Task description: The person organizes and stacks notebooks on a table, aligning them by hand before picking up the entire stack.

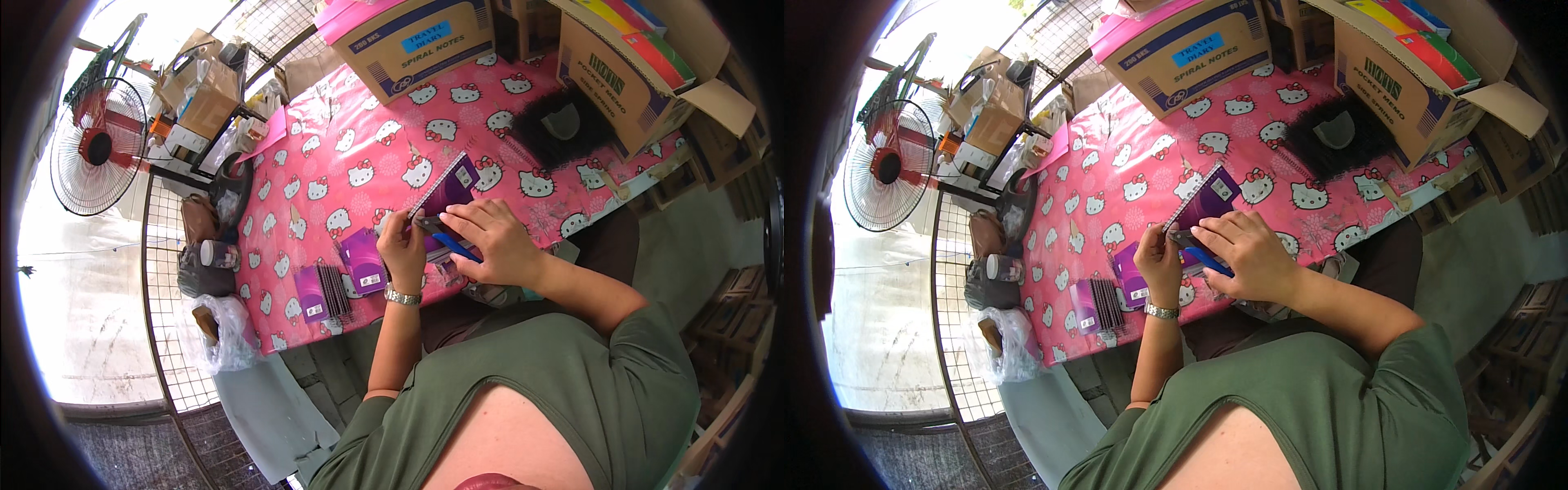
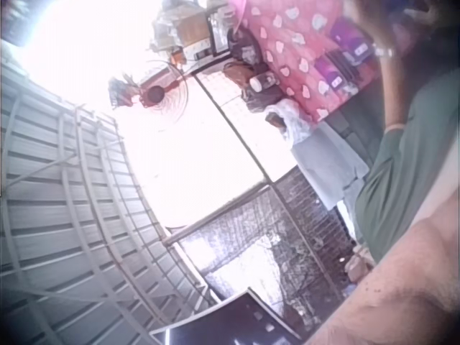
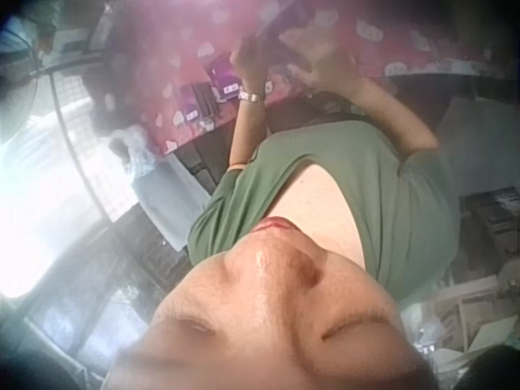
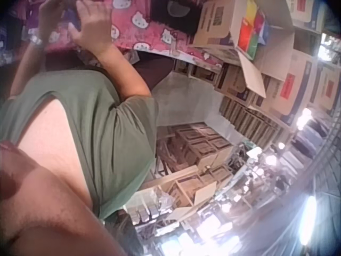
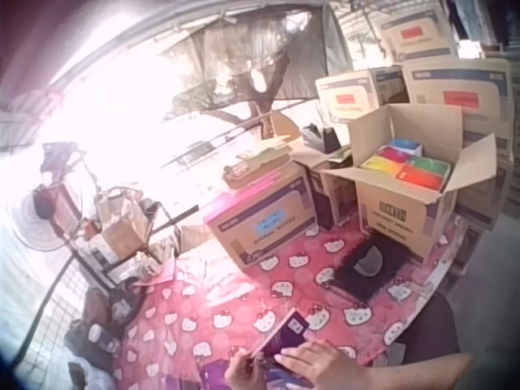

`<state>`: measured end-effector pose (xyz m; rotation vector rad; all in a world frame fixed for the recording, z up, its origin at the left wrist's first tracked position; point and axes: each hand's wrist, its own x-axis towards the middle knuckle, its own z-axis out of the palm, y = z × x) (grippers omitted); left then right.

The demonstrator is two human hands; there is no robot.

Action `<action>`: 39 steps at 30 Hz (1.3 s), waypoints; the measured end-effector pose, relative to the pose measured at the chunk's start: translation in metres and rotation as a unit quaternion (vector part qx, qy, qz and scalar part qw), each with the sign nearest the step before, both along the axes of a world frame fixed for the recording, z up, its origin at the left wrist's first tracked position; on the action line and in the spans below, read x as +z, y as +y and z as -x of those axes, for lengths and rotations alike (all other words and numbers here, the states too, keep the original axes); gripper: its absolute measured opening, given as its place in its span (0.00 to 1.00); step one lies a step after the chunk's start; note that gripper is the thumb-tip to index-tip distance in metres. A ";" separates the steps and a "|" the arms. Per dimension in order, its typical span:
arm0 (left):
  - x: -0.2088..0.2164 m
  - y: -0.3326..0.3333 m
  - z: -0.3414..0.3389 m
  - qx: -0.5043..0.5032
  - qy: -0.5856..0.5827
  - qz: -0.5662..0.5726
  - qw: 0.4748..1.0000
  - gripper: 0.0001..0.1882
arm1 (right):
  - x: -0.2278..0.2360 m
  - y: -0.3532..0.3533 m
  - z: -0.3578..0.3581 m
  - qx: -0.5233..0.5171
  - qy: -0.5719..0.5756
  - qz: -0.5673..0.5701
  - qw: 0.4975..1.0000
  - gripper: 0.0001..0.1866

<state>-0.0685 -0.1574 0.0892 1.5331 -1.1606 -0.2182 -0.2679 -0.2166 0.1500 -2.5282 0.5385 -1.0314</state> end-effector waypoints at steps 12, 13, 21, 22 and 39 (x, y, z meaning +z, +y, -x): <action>0.011 0.030 -0.005 0.109 0.104 0.097 0.984 0.07 | -0.025 -0.007 0.007 0.188 -0.118 -0.568 0.792 0.22; 0.007 0.040 -0.015 0.138 0.214 0.105 0.961 0.07 | -0.027 -0.013 0.015 0.134 -0.110 -0.504 0.846 0.24; -0.095 0.140 -0.112 0.355 -0.010 -0.159 0.921 0.12 | -0.140 -0.061 0.065 -0.128 0.114 -0.176 0.969 0.23; -0.091 0.139 -0.105 0.369 -0.065 -0.211 0.903 0.12 | -0.143 -0.056 0.067 -0.139 0.144 -0.150 0.968 0.22; 0.031 -0.049 -0.052 -0.217 -0.051 -0.292 0.930 0.21 | -0.078 -0.081 0.026 0.171 0.188 -0.358 0.899 0.73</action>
